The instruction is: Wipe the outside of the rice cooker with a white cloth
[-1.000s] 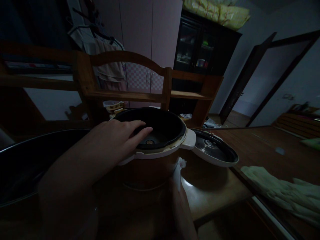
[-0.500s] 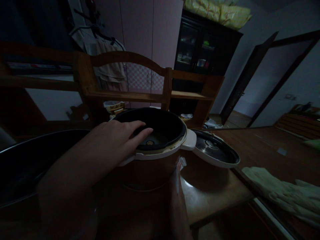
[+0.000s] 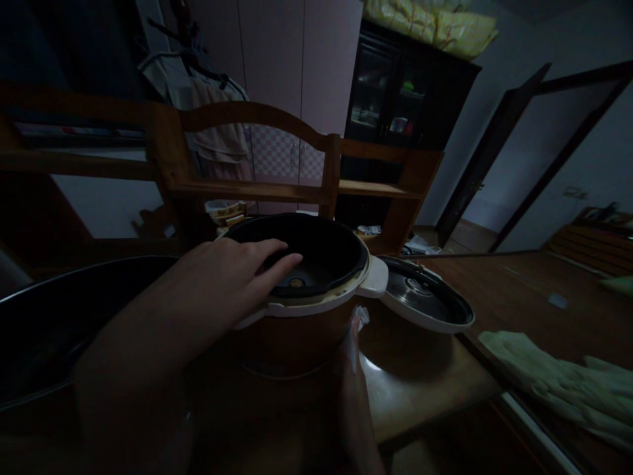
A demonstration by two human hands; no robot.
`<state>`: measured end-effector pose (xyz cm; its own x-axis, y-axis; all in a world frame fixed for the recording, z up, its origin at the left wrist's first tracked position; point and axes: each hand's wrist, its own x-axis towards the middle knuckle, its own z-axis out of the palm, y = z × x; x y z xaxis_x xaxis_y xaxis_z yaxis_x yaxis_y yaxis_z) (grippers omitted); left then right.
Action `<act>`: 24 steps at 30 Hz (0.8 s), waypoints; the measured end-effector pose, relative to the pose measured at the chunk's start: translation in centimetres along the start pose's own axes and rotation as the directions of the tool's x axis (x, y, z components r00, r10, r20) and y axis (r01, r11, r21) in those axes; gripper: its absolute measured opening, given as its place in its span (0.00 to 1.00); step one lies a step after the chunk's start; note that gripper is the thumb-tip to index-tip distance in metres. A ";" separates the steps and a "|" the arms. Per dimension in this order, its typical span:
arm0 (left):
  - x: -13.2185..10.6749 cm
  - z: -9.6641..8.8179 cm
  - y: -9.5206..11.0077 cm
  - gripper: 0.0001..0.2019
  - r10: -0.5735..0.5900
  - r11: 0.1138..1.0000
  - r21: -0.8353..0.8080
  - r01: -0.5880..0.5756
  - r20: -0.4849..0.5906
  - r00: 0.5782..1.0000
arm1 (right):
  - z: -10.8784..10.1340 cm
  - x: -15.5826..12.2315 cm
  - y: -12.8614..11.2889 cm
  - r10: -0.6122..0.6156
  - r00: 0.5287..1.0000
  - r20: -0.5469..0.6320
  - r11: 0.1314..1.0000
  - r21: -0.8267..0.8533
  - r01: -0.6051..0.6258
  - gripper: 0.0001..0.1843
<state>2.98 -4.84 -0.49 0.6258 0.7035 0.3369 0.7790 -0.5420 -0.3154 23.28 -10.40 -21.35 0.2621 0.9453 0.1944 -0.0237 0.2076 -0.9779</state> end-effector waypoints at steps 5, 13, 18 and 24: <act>-0.1 -0.2 0.2 0.32 -0.007 0.999 0.037 0.006 0.034 0.999 | -0.4 1.0 -0.4 -0.018 1.000 0.005 1.000 -0.013 0.018 0.36; -0.2 0.0 0.1 0.30 -0.018 1.000 0.017 0.018 0.004 1.000 | -0.7 1.1 -2.5 0.004 1.000 -0.010 1.000 0.005 -0.004 0.33; -0.1 -0.4 0.2 0.32 0.038 0.993 0.107 -0.042 0.038 0.999 | 0.7 -0.3 -3.5 -0.006 1.000 -0.005 1.000 0.012 0.006 0.38; 0.0 -0.4 0.1 0.33 0.039 0.988 0.149 -0.047 0.061 0.997 | 1.7 -1.3 -2.9 -0.092 0.996 0.002 0.993 -0.069 0.092 0.40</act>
<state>3.12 -5.09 -0.14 0.6519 0.7086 0.2700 0.7339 -0.5000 -0.4598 21.38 -11.80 -18.64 0.2612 0.9227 0.2835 0.0673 0.2756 -0.9589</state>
